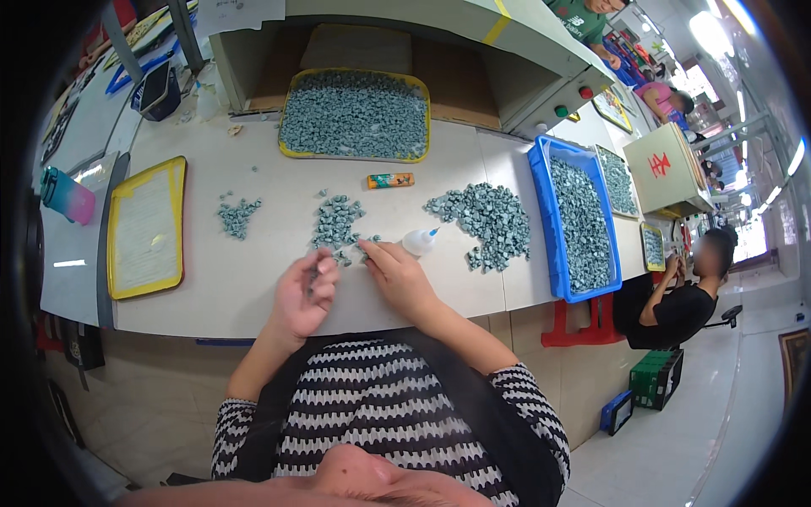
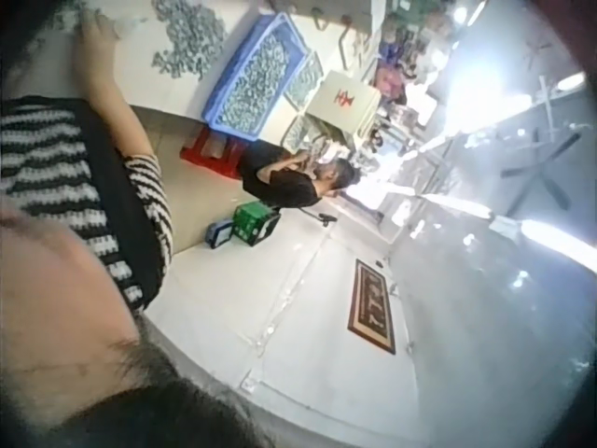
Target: The person applies adhesive from a squeeze bottle onto small components and attaches them together by hand.
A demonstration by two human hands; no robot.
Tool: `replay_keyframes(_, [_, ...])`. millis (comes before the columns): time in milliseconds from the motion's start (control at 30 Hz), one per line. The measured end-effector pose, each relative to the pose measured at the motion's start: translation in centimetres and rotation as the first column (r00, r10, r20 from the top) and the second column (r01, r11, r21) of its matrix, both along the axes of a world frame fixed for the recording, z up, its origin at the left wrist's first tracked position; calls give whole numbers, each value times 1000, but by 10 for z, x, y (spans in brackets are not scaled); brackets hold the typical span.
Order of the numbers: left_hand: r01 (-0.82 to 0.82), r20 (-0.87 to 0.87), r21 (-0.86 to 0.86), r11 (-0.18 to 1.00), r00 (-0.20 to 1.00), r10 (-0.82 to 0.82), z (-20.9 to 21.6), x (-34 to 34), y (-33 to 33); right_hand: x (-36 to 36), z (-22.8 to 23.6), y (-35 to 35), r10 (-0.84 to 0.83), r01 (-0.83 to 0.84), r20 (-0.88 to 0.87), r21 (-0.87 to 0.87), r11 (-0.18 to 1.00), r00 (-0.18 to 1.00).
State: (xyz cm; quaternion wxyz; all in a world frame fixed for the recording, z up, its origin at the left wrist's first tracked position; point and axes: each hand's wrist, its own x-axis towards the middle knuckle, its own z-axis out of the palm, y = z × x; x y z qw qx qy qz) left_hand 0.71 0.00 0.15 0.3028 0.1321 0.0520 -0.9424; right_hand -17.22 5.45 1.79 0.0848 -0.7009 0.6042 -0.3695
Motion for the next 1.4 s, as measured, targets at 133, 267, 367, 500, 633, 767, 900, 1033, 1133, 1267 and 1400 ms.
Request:
replay_keyframes(133, [-126,-153,350,928,970,190,13,19,-4,10,9,-5,-39,42,31,-89,995,999])
replay_keyframes(267, [-257,-111,202,945,953,283,15,45,2,7,25,10,139,-155,117,143,977,983])
replay_keyframes(367, [-408,71,117,906,913,402,35,61,13,22,26,13,269,-324,199,332,886,942])
replay_keyframes(500, [-485,35,82,870,874,484,26,96,28,42,12,17,292,-294,31,60,954,956])
replay_keyframes(633, [-633,107,7,774,770,629,16,143,56,59,41,50,444,-546,508,65,835,739])
replay_keyframes(767, [-694,49,-15,720,719,693,-1,192,87,94,96,96,414,-799,852,-478,366,-320])
replay_keyframes(900, [-745,-102,-19,667,665,740,-6,226,123,126,128,128,162,-706,711,-701,99,-684])
replay_keyframes(1033, [-812,-83,-23,583,583,808,-24,259,163,156,122,145,-170,-678,684,-728,-98,-710])
replay_keyframes(1133, [-838,-66,-7,546,545,836,-35,279,180,177,117,154,-234,-686,694,-717,-126,-681])
replay_keyframes(1267, [-864,-74,5,504,502,862,-58,310,195,214,107,165,-359,-722,692,-689,-71,-626])
replay_keyframes(1400, [-893,-99,24,449,444,890,-75,338,210,257,87,173,-475,-761,677,-648,-23,-562])
